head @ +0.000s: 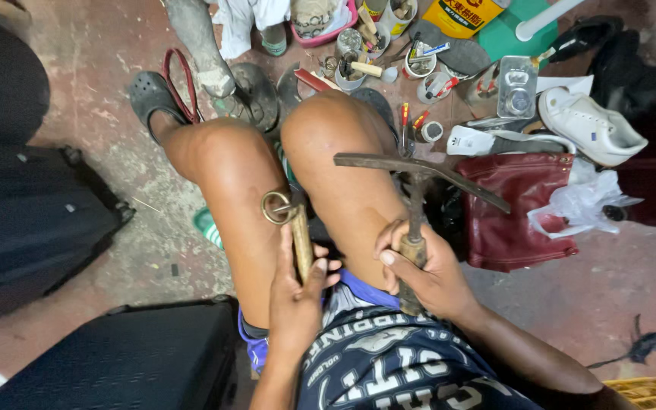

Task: The person hammers a metal ring onto a red leather handbag, then attaches the bag's strap to the ring. The person uses a hammer and a metal ring to secure the strap to the bag.

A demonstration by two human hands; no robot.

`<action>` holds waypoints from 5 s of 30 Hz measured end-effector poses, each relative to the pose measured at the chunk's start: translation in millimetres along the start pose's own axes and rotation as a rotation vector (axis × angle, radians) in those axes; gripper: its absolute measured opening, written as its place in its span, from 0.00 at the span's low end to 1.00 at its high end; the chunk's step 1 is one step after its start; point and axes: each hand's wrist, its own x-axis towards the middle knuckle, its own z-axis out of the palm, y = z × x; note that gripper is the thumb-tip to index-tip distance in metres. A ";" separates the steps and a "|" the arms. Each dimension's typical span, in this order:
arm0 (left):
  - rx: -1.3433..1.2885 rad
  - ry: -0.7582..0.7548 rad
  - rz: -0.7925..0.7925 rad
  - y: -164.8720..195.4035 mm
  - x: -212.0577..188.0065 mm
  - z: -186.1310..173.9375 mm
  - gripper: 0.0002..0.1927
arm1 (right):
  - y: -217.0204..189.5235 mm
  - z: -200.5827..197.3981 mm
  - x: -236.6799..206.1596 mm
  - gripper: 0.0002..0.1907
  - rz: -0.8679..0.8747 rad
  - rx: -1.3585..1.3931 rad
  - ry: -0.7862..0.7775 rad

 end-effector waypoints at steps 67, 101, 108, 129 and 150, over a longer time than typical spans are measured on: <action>1.066 -0.109 0.085 153.6 279.1 -150.1 0.43 | -26.8 56.6 227.5 0.20 -0.343 -0.893 -0.022; 0.854 -0.145 -0.174 150.0 293.7 -155.7 0.34 | -66.1 76.7 214.4 0.24 -0.550 -0.905 -0.080; 0.805 -0.212 -0.177 152.4 293.4 -154.9 0.25 | -55.6 72.2 214.9 0.18 -0.237 -0.905 -0.103; 0.573 -0.296 -0.266 147.0 300.8 -162.7 0.26 | -68.8 80.2 210.9 0.17 -0.483 -0.857 -0.126; 0.840 -0.130 -0.143 144.7 295.8 -160.4 0.25 | -48.6 70.2 205.1 0.20 -0.154 -1.004 -0.147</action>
